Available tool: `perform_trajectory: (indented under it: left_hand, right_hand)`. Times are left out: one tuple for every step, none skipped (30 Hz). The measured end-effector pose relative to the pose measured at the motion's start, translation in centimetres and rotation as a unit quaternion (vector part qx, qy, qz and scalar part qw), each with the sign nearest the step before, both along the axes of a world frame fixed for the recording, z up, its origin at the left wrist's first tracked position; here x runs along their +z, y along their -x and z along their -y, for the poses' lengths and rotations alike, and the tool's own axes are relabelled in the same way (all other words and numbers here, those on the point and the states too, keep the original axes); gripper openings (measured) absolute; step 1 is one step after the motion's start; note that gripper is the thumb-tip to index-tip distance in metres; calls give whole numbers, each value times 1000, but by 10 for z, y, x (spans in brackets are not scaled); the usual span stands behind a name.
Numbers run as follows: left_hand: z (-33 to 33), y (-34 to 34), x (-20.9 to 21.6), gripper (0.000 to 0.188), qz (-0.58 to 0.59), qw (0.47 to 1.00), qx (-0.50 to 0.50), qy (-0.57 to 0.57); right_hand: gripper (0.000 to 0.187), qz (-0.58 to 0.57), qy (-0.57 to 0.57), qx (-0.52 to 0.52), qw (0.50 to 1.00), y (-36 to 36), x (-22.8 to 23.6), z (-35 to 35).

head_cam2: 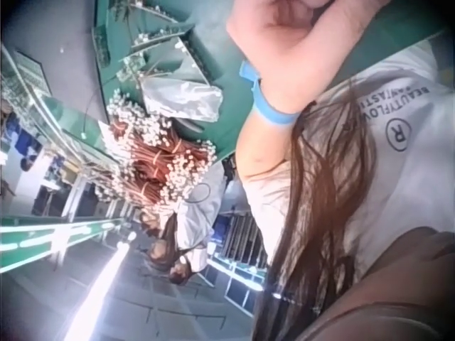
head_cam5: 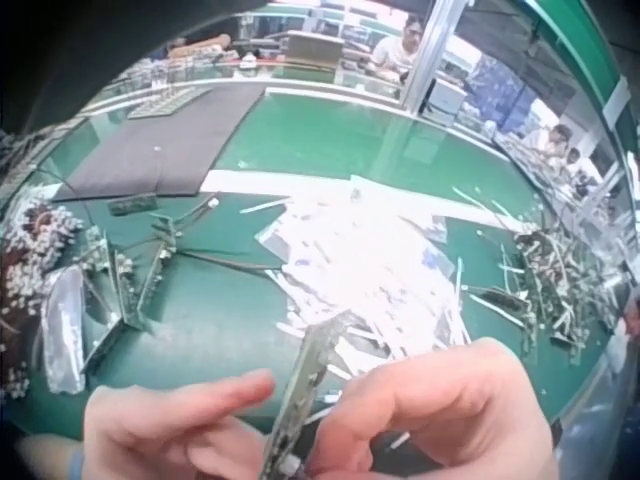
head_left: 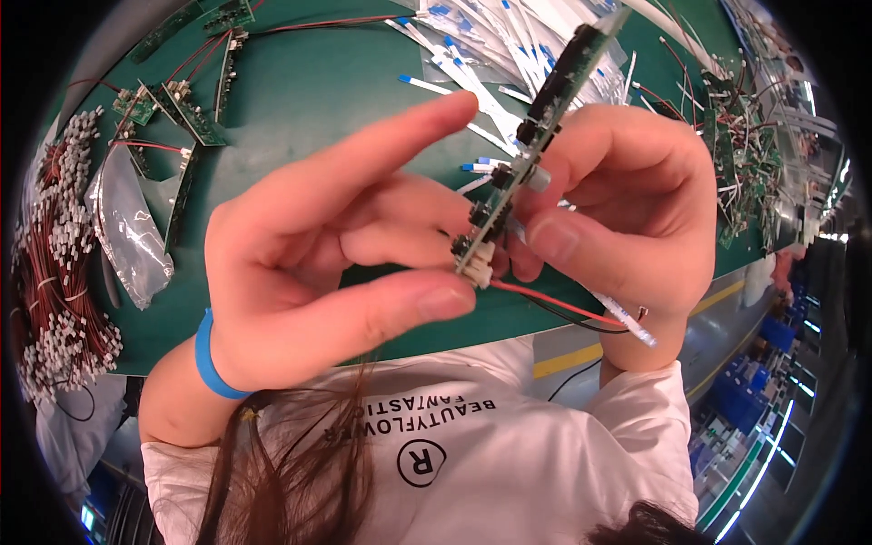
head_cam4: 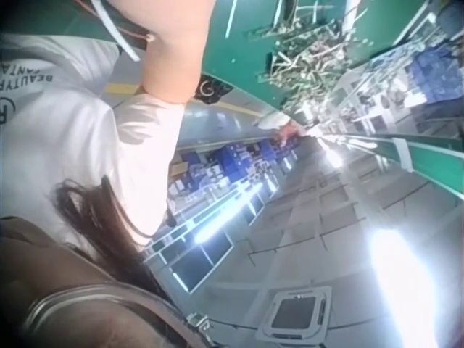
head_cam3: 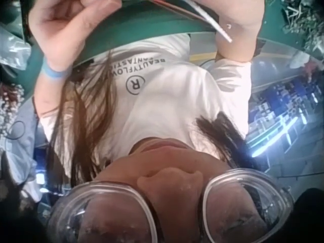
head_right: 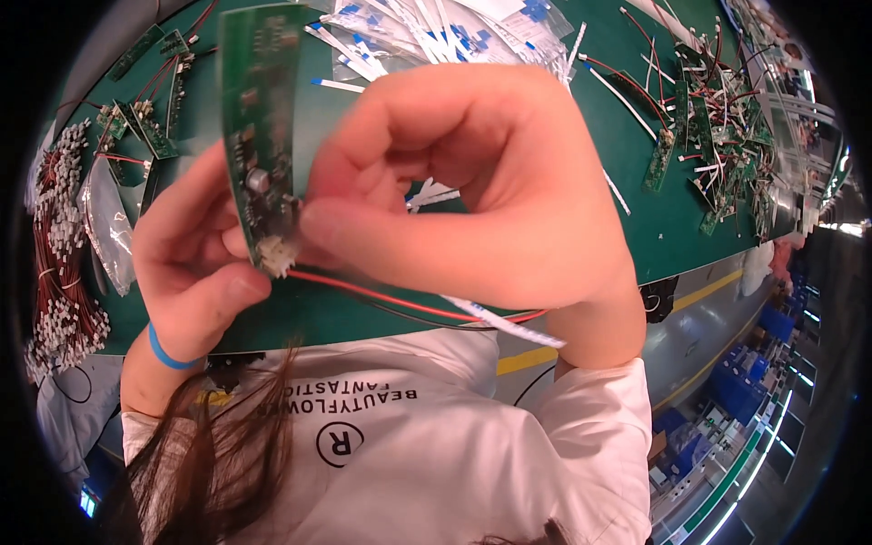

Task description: The person repeatedly plugs ribbon cables into connectors on circuit boards by hand and sets the assembled boards on the table.

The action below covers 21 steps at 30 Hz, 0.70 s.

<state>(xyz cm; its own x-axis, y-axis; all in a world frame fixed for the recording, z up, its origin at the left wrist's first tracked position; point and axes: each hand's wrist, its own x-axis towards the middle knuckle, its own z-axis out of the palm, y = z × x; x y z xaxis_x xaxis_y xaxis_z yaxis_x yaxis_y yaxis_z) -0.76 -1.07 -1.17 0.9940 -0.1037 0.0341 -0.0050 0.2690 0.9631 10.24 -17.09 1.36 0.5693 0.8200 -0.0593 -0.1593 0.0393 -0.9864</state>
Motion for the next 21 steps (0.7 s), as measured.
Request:
perform_trajectory:
  left_hand:
    - [3,-1,1,71,-40,999,15,23]
    - [6,-2,1,69,-80,995,29,45]
    - [5,-3,0,69,-80,995,31,41]
    - [3,-3,-2,67,-90,994,25,57]
    - [3,-3,-4,66,-100,992,20,73]
    - [8,-5,-6,61,-99,990,35,99]
    - [8,-7,-5,61,-99,990,31,99]
    - [7,-8,-6,58,-106,989,16,101]
    - [7,-8,-6,56,-116,988,4,103]
    - [6,-8,-7,56,-119,987,3,104]
    - [5,-7,-7,55,-131,986,-6,103]
    - [4,-7,-7,53,-142,984,-17,103]
    - [5,-8,-9,53,-144,984,-18,103]
    - [7,-7,-11,52,-140,982,-1,128]
    - [8,-7,-13,52,-136,979,19,153]
    - [9,-7,-15,50,-125,982,24,139]
    - [10,-8,-13,50,-126,982,25,139]
    - [11,-10,-10,50,-133,983,20,128]
    - [12,-11,-8,50,-140,983,16,117]
    - [8,-9,-10,50,-140,983,17,117]
    - [3,-7,-12,50,-140,985,-5,99]
  right_hand:
    - [14,-1,-1,-17,1000,1,1,2]
    - [14,-2,5,-19,1000,1,1,4]
    - [14,-2,1,-18,1000,0,2,4]
    - [13,-8,18,-18,1000,0,3,4]
    - [12,-15,35,-19,999,-1,3,4]
    - [11,-19,37,-25,999,-1,2,5]
    - [11,-19,38,-29,999,-3,2,6]
    - [10,-24,60,-10,998,-6,3,7]
    - [10,-32,83,11,996,-7,2,8]
    - [10,-28,105,18,994,-8,1,9]
    - [10,-31,106,17,994,-7,2,10]
    - [9,-49,121,20,991,-7,3,9]
    - [8,-66,137,23,988,-7,3,9]
    - [8,-68,137,22,988,-7,2,10]
    - [6,-64,143,33,987,-8,1,9]
    - [4,-60,148,44,986,-8,1,9]
    - [4,-60,148,45,986,-8,0,9]
    - [3,-48,159,41,985,-8,-1,8]
    - [2,-35,171,37,984,-8,-2,8]
    - [2,-36,171,38,984,-6,-3,6]
    - [2,-58,151,23,987,-2,-3,4]
